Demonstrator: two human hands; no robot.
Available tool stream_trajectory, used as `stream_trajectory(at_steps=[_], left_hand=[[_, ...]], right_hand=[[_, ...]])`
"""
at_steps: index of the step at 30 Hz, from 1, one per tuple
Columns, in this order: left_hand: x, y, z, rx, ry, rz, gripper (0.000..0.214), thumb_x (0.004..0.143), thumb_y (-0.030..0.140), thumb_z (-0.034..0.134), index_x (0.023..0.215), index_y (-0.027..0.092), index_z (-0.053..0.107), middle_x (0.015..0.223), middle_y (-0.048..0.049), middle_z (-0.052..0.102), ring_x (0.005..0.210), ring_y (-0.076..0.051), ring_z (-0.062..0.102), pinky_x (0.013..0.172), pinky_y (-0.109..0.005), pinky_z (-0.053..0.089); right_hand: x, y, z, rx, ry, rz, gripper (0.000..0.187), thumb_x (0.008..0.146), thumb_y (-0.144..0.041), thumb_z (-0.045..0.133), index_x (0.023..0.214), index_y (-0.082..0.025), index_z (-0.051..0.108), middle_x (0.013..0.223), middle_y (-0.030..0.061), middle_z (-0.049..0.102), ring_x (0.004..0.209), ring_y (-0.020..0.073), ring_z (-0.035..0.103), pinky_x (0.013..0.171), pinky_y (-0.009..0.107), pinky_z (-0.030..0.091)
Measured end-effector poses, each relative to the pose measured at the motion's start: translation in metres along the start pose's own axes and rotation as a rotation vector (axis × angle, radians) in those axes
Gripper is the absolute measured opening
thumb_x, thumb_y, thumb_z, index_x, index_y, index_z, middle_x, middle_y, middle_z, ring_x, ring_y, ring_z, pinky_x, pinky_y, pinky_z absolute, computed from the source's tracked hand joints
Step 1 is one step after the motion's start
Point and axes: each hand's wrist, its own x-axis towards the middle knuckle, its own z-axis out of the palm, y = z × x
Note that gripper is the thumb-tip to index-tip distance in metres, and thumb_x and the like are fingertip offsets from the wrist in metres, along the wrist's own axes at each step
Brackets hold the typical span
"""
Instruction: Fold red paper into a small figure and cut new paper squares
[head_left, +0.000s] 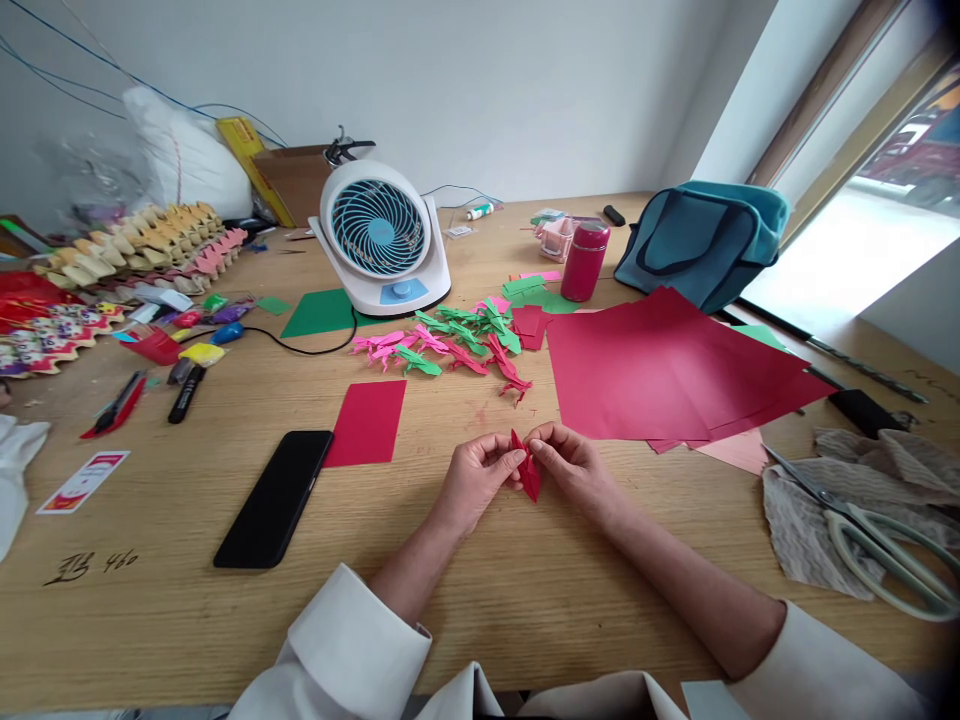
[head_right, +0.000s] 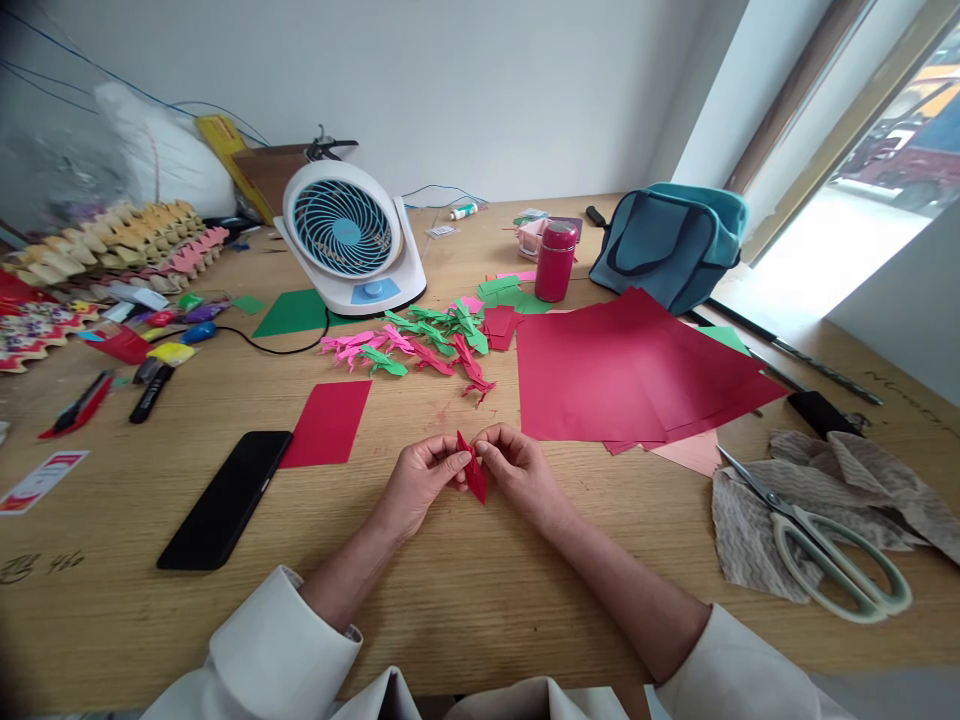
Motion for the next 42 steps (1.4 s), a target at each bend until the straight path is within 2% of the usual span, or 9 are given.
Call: stream_trajectory(at_steps=[4, 10, 15, 26, 35, 42], left_hand=[[0.000, 0.001, -0.001, -0.010, 0.009, -0.006, 0.034, 0.067, 0.043, 0.080, 0.077, 0.012, 0.070, 0.061, 0.0018, 0.060, 0.055, -0.009, 0.053, 0.054, -0.021, 0.049], [0.000, 0.001, -0.002, -0.004, 0.015, -0.019, 0.032, 0.067, 0.042, 0.080, 0.075, 0.012, 0.071, 0.057, 0.0015, 0.061, 0.052, -0.009, 0.055, 0.055, -0.021, 0.047], [0.000, 0.002, -0.002, -0.001, 0.008, -0.018, 0.031, 0.068, 0.040, 0.080, 0.076, 0.012, 0.071, 0.057, 0.0010, 0.063, 0.053, -0.010, 0.056, 0.057, -0.022, 0.047], [0.000, -0.001, 0.000, -0.025, 0.009, -0.027, 0.032, 0.066, 0.040, 0.081, 0.075, 0.011, 0.071, 0.059, 0.0012, 0.062, 0.054, -0.009, 0.054, 0.055, -0.020, 0.046], [0.001, 0.001, -0.001, -0.035, 0.025, -0.006, 0.029, 0.067, 0.038, 0.080, 0.073, 0.012, 0.070, 0.057, 0.0019, 0.061, 0.054, -0.008, 0.053, 0.056, -0.020, 0.046], [0.002, -0.002, -0.001, 0.005, 0.017, 0.001, 0.028, 0.068, 0.037, 0.079, 0.075, 0.011, 0.071, 0.057, 0.0013, 0.061, 0.054, -0.009, 0.055, 0.057, -0.020, 0.046]], right_hand=[[0.000, 0.001, 0.001, 0.045, -0.015, 0.003, 0.036, 0.077, -0.054, 0.071, 0.082, -0.020, 0.059, 0.071, -0.0005, 0.062, 0.064, 0.0142, 0.056, 0.063, 0.028, 0.045], [0.001, 0.001, 0.000, 0.042, 0.002, 0.020, 0.038, 0.074, -0.055, 0.074, 0.078, -0.020, 0.059, 0.065, -0.0020, 0.058, 0.058, 0.0124, 0.051, 0.058, 0.027, 0.042], [0.001, -0.002, 0.000, 0.057, -0.016, 0.016, 0.035, 0.075, -0.051, 0.074, 0.078, -0.020, 0.059, 0.067, -0.0017, 0.060, 0.060, 0.0120, 0.052, 0.060, 0.027, 0.043], [0.000, 0.010, 0.001, -0.052, 0.035, -0.088, 0.029, 0.081, -0.046, 0.070, 0.081, -0.020, 0.058, 0.070, -0.0006, 0.060, 0.062, 0.0130, 0.055, 0.059, 0.027, 0.044], [0.001, 0.003, -0.001, 0.090, -0.021, 0.000, 0.033, 0.078, -0.049, 0.073, 0.080, -0.019, 0.058, 0.067, -0.0024, 0.059, 0.059, 0.0114, 0.053, 0.059, 0.025, 0.042], [0.003, 0.011, 0.001, 0.076, -0.012, -0.036, 0.032, 0.078, -0.048, 0.073, 0.081, -0.020, 0.057, 0.070, -0.0015, 0.059, 0.061, 0.0128, 0.057, 0.059, 0.027, 0.045]])
